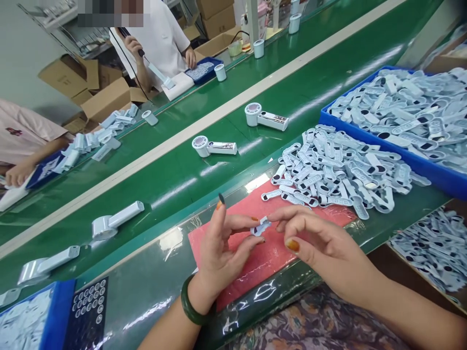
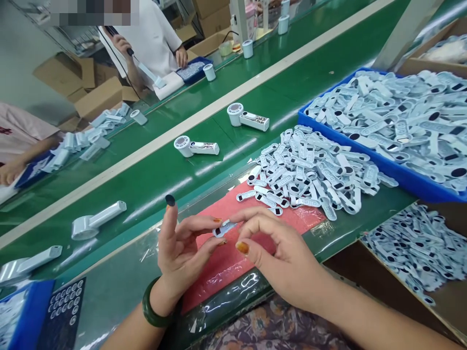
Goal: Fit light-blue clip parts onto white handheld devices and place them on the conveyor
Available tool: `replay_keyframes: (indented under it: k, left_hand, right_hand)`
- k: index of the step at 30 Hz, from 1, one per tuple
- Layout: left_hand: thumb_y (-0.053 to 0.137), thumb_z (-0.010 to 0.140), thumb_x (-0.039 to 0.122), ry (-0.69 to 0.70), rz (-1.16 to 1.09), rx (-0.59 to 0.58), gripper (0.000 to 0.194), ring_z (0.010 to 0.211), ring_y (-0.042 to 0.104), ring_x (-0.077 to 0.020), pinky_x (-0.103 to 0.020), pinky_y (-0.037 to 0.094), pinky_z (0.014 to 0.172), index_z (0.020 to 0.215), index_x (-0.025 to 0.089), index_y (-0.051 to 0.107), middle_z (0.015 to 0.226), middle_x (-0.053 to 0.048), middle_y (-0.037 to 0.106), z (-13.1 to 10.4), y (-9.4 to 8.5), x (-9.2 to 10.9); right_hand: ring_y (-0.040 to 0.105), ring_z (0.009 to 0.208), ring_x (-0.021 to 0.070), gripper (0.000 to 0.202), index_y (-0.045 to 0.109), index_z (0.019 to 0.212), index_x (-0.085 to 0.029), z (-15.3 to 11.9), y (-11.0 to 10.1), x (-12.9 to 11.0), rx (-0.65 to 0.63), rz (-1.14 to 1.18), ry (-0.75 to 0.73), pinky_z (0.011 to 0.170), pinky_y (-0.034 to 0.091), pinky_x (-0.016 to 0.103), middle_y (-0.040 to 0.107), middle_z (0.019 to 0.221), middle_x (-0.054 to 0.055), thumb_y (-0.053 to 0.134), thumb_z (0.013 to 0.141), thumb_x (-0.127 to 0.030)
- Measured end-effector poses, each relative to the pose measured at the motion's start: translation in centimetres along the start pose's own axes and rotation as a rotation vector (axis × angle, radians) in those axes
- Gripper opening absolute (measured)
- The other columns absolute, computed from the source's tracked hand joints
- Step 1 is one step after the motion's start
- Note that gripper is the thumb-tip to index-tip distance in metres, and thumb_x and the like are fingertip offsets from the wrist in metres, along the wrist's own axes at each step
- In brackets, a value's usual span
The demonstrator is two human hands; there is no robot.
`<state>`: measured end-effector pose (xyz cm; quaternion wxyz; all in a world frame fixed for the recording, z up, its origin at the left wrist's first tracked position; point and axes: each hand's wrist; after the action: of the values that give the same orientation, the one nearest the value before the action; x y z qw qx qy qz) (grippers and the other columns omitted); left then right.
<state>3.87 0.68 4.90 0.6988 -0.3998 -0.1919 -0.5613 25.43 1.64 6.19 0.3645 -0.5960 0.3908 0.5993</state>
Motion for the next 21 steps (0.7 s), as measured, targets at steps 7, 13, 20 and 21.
replay_keyframes:
  k: [7, 13, 20, 21]
  left_hand:
    - [0.076, 0.080, 0.003, -0.143, -0.190, 0.045, 0.101, 0.095, 0.072, -0.0149, -0.030, 0.067, 0.084, 0.157, 0.036, 0.018, 0.104, -0.002, 0.073, 0.0, -0.1, 0.8]
    - [0.076, 0.080, 0.002, -0.199, -0.272, 0.075, 0.100, 0.092, 0.073, -0.0143, -0.028, 0.067, 0.083, 0.156, 0.036, 0.021, 0.102, -0.001, 0.074, -0.7, -0.2, 1.3]
    - [0.073, 0.083, 0.004, -0.150, -0.220, 0.064, 0.097, 0.115, 0.068, -0.0220, -0.037, 0.062, 0.097, 0.157, 0.035, 0.020, 0.120, -0.006, 0.070, -1.6, -1.5, 2.2]
    - [0.073, 0.084, 0.005, -0.154, -0.207, 0.083, 0.094, 0.119, 0.067, -0.0235, -0.039, 0.061, 0.100, 0.157, 0.034, 0.021, 0.124, -0.008, 0.068, -1.7, -1.9, 2.3]
  right_hand:
    - [0.057, 0.108, 0.0165, 0.018, 0.061, 0.119, -0.036, 0.1, 0.0, 0.6, 0.059, -0.237, -0.096, 0.094, 0.046, 0.030, 0.062, 0.115, -0.001, 0.056, 0.101, -0.035]
    - [0.059, 0.076, 0.0148, 0.029, 0.063, 0.115, -0.024, 0.5, 0.6, 0.4, -0.117, -0.013, 0.114, 0.070, 0.049, 0.027, 0.065, 0.087, 0.001, 0.053, 0.101, -0.047]
    - [0.063, 0.082, 0.0147, 0.016, 0.065, 0.108, -0.025, 0.8, 0.8, -0.6, -0.066, -0.140, -0.021, 0.069, 0.051, 0.025, 0.067, 0.093, 0.001, 0.058, 0.100, -0.036]
    - [0.064, 0.089, 0.0156, 0.016, 0.064, 0.114, -0.027, 0.8, 0.7, -0.4, -0.006, -0.273, -0.160, 0.075, 0.052, 0.027, 0.068, 0.100, 0.001, 0.058, 0.100, -0.031]
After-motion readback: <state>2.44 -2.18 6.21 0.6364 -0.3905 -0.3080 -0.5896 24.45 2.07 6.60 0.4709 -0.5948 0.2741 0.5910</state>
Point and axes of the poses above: each hand's wrist, its own z-axis towards the middle knuckle, its own y-axis out of the palm, x = y × z
